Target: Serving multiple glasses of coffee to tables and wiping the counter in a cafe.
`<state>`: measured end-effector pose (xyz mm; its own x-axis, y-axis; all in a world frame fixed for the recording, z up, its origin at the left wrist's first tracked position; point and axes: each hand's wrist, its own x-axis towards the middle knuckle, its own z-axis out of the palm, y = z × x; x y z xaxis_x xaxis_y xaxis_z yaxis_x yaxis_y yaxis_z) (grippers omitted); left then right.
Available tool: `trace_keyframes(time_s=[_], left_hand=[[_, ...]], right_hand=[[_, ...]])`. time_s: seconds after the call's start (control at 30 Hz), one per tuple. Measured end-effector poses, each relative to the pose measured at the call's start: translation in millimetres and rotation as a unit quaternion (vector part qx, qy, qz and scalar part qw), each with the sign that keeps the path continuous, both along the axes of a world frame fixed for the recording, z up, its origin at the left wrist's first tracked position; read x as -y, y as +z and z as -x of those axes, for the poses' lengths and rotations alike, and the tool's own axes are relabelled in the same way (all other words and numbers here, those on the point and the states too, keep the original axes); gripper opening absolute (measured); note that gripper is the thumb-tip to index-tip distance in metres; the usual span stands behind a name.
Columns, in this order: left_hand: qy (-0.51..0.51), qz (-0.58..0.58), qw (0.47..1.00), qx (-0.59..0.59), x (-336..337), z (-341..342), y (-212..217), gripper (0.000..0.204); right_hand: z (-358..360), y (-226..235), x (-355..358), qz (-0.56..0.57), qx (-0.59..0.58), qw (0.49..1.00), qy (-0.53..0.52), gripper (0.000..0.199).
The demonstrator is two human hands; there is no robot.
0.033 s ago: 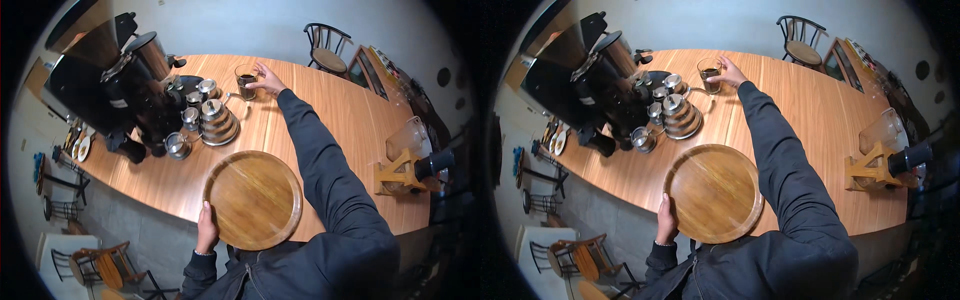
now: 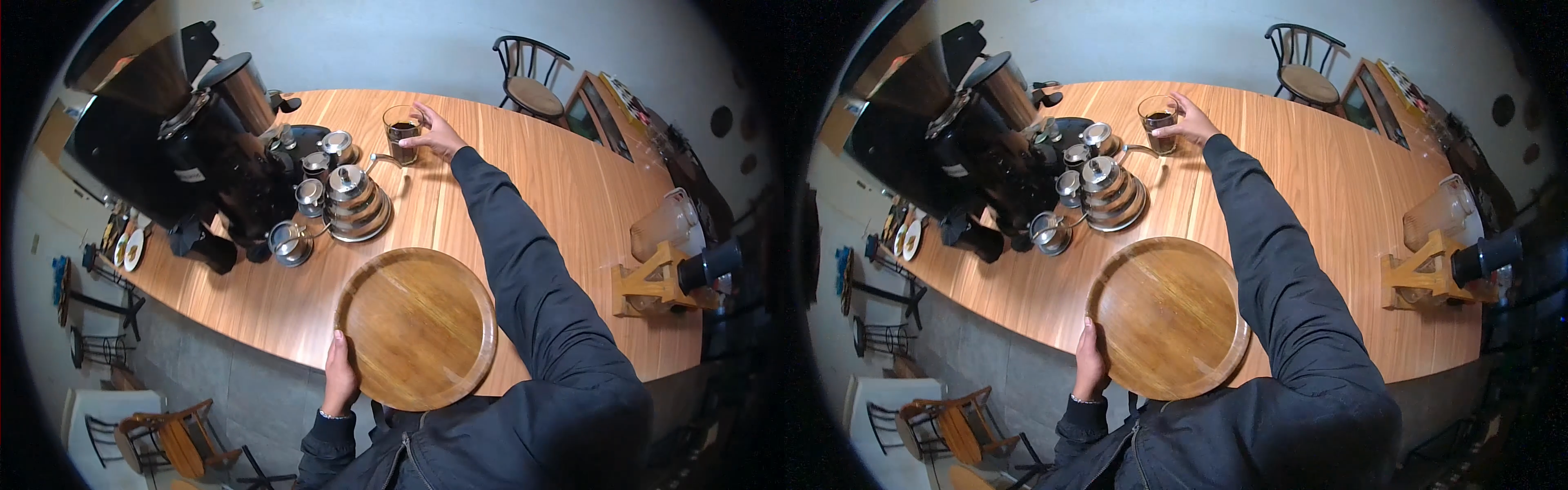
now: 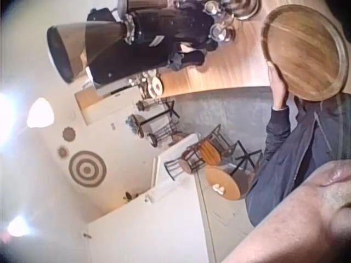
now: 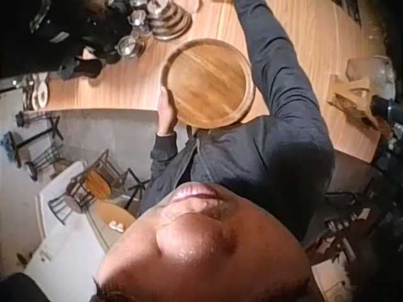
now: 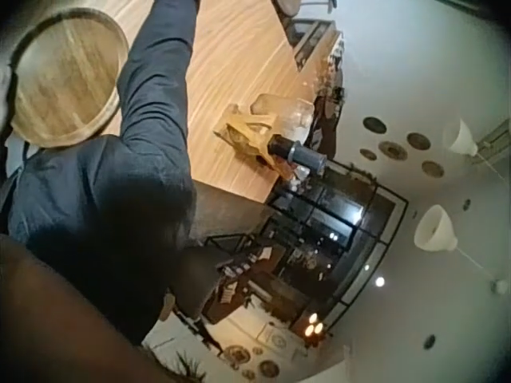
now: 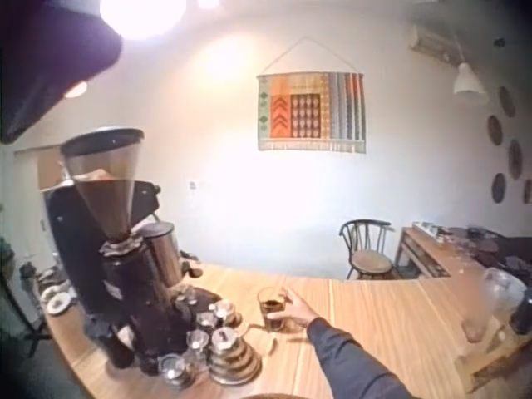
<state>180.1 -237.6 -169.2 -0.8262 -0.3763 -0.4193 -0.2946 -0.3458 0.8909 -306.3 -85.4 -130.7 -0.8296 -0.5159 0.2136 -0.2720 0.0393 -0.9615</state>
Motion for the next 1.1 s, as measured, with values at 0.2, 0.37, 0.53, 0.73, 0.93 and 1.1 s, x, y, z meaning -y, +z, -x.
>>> trace_keyframes(time_s=[0.2, 0.37, 0.53, 0.73, 0.93, 1.1], left_hand=[[-0.067, 0.244, 0.965, -0.068, 25.3, 40.6, 7.8, 0.038], [-0.151, 0.442, 0.884, -0.036, 28.6, 63.6, 27.7, 0.023], [-0.209, 0.530, 0.821, -0.033, 30.5, 75.4, 17.8, 0.025], [-0.261, 0.523, 0.808, -0.072, 12.5, 94.7, 10.8, 0.028], [-0.328, 0.464, 0.810, -0.143, -6.9, 110.5, 4.3, 0.027], [-0.349, 0.381, 0.837, -0.182, -23.4, 112.1, -10.0, 0.028]], right_hand=[[-0.2, -15.8, 24.6, 0.039, -0.026, 0.996, -0.072, 0.093], [-24.3, -9.9, -10.2, 0.048, -0.052, 0.984, -0.164, 0.095], [-85.5, 15.0, -63.3, 0.059, -0.088, 0.970, -0.219, 0.099], [-221.6, 44.1, -121.5, 0.043, -0.058, 0.974, -0.216, 0.093], [-346.3, 38.0, -139.5, -0.010, -0.005, 0.968, -0.252, 0.089], [-398.0, 17.3, -142.4, 0.001, 0.001, 0.955, -0.297, 0.095]])
